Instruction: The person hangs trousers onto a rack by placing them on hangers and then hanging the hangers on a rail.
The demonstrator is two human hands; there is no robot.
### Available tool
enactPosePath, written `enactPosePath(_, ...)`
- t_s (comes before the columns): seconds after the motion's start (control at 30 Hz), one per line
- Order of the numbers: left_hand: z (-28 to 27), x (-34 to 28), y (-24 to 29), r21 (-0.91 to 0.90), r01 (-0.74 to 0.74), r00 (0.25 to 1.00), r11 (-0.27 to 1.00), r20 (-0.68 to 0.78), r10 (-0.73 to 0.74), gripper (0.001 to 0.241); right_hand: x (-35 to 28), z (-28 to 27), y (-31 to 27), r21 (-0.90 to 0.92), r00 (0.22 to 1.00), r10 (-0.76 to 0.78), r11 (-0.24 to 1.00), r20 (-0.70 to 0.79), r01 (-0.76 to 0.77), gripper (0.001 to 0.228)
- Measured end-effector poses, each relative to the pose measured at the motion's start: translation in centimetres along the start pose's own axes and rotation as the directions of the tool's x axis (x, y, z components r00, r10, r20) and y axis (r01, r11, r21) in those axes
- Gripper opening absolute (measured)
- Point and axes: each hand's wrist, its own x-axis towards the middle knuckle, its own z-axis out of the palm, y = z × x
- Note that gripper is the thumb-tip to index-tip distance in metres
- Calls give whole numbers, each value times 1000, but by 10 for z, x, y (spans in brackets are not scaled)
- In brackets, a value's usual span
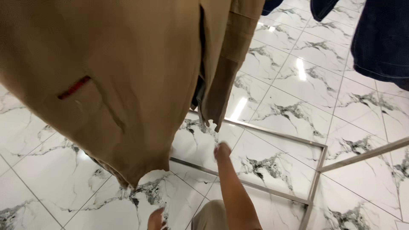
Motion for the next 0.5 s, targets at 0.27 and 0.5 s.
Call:
enactPosePath(0.27,-16,-269,113,-614,-775,-406,149,665,627,44,-211,238,-135,173,454,-229,972,861,161,41)
enactPosePath(0.5,7,-33,38,-686,-175,-336,707,716,612,57,-15,116,-28,-321,980,3,945,200,62,39)
